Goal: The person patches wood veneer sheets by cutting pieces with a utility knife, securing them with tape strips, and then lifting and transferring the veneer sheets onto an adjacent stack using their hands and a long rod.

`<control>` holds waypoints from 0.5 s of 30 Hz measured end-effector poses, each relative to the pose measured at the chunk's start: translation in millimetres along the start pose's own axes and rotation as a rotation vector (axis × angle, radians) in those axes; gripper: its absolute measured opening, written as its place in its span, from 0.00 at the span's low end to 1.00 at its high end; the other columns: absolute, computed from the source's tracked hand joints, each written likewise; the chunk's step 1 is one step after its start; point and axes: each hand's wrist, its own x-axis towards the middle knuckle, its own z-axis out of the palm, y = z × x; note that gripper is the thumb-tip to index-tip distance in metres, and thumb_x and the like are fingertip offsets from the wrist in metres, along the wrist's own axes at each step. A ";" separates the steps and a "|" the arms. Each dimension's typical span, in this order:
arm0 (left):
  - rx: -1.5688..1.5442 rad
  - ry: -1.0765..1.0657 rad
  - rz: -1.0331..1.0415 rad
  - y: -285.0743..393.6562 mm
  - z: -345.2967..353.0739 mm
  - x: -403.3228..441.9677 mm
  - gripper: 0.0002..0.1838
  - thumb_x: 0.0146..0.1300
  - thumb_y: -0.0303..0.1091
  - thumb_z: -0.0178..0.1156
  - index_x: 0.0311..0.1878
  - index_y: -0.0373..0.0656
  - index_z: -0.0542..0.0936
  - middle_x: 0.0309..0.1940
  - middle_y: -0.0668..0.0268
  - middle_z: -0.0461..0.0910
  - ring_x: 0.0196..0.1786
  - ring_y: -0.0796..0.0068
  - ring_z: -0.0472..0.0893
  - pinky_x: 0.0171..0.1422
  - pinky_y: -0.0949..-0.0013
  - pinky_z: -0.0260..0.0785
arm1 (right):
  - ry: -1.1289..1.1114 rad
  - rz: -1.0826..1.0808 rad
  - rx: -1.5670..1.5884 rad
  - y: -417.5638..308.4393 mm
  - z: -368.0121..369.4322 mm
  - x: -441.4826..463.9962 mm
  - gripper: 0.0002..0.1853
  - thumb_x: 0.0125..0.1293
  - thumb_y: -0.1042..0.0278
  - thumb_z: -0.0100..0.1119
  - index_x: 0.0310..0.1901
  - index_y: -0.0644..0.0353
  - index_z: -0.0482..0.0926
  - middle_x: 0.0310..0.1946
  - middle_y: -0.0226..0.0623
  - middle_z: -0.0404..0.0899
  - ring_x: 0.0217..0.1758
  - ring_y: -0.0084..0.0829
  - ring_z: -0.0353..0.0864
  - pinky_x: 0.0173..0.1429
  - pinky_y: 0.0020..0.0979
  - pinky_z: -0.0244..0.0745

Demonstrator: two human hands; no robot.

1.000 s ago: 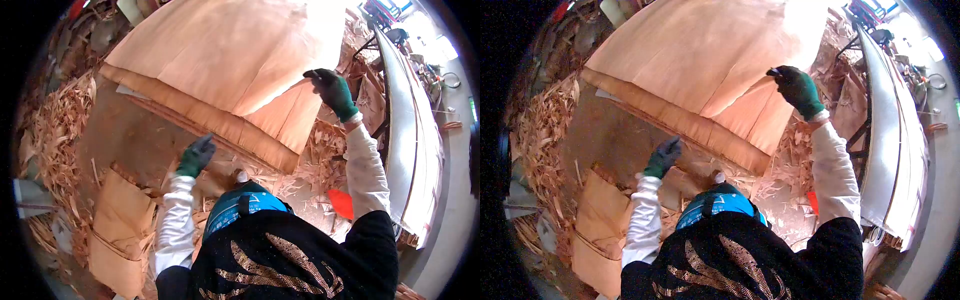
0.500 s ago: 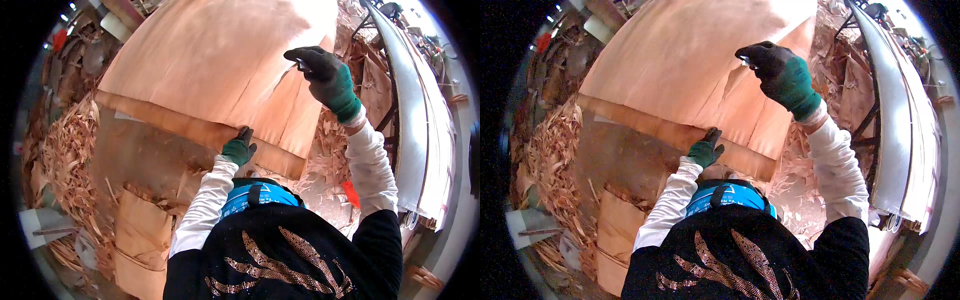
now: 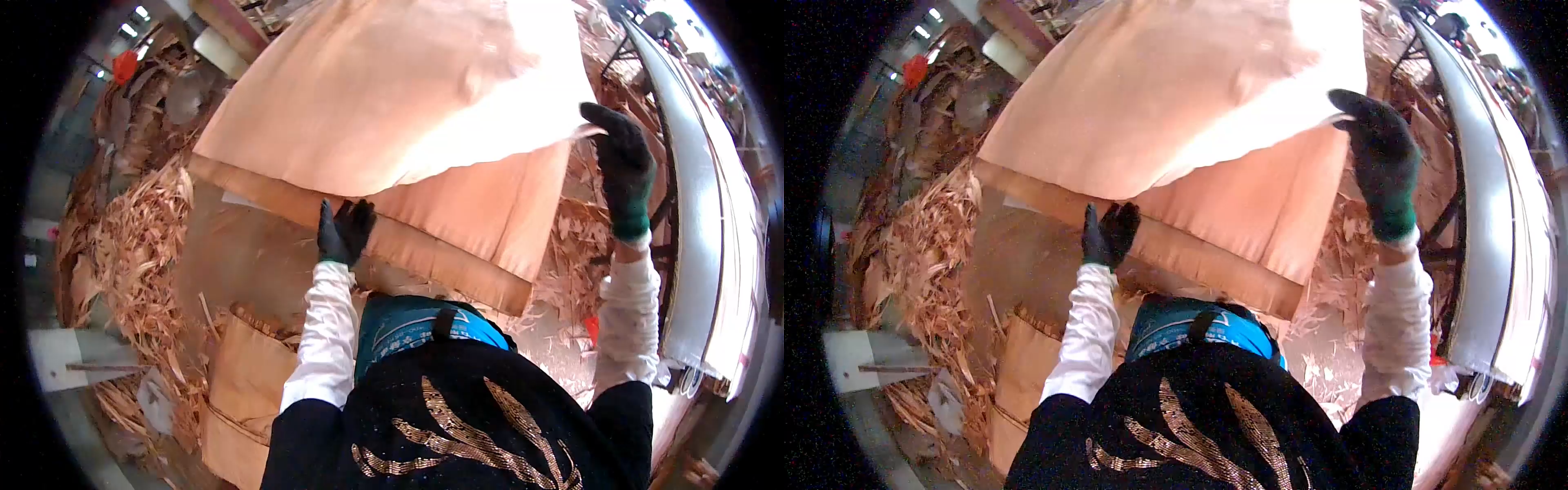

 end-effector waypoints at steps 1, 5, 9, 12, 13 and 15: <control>-0.067 -0.035 0.029 18.2 -9.2 15.9 0.32 0.67 0.59 0.51 0.63 0.43 0.69 0.61 0.55 0.72 0.64 0.55 0.71 0.68 0.48 0.64 | 0.003 -0.018 -0.123 -0.6 -2.6 -1.7 0.16 0.65 0.84 0.48 0.55 0.73 0.73 0.55 0.53 0.76 0.58 0.42 0.77 0.56 0.34 0.76; 0.073 -0.032 0.128 59.5 42.8 25.1 0.35 0.66 0.58 0.52 0.65 0.40 0.67 0.63 0.51 0.71 0.62 0.49 0.72 0.67 0.49 0.67 | 0.122 0.034 -0.059 -9.1 4.8 -0.7 0.13 0.67 0.80 0.48 0.50 0.69 0.77 0.52 0.43 0.79 0.54 0.33 0.79 0.54 0.31 0.76; 0.303 0.042 0.137 65.2 69.9 21.3 0.29 0.68 0.54 0.52 0.60 0.38 0.72 0.56 0.54 0.77 0.59 0.54 0.75 0.66 0.50 0.68 | 0.177 0.024 -0.463 1.1 -9.5 10.7 0.12 0.64 0.79 0.49 0.46 0.61 0.81 0.47 0.36 0.82 0.48 0.29 0.81 0.50 0.28 0.76; 0.468 0.043 0.056 72.1 64.2 9.7 0.29 0.68 0.56 0.52 0.61 0.41 0.71 0.56 0.57 0.76 0.59 0.57 0.75 0.64 0.53 0.68 | 0.359 0.213 -0.306 8.3 -9.0 34.3 0.12 0.60 0.77 0.52 0.43 0.58 0.82 0.42 0.35 0.83 0.44 0.30 0.82 0.48 0.28 0.76; 0.565 0.048 0.082 71.3 74.3 -2.8 0.30 0.66 0.57 0.55 0.61 0.43 0.70 0.55 0.60 0.78 0.57 0.58 0.76 0.62 0.53 0.69 | 0.279 0.078 -0.468 12.6 -12.0 49.7 0.11 0.62 0.76 0.51 0.44 0.61 0.81 0.43 0.34 0.83 0.45 0.29 0.81 0.51 0.28 0.75; 0.729 -0.010 0.034 76.3 71.5 -9.6 0.27 0.72 0.51 0.47 0.64 0.39 0.68 0.60 0.52 0.73 0.59 0.57 0.75 0.63 0.57 0.70 | 0.033 -0.319 -0.906 18.6 -21.1 81.3 0.11 0.67 0.74 0.50 0.46 0.65 0.80 0.45 0.34 0.82 0.47 0.26 0.80 0.55 0.28 0.73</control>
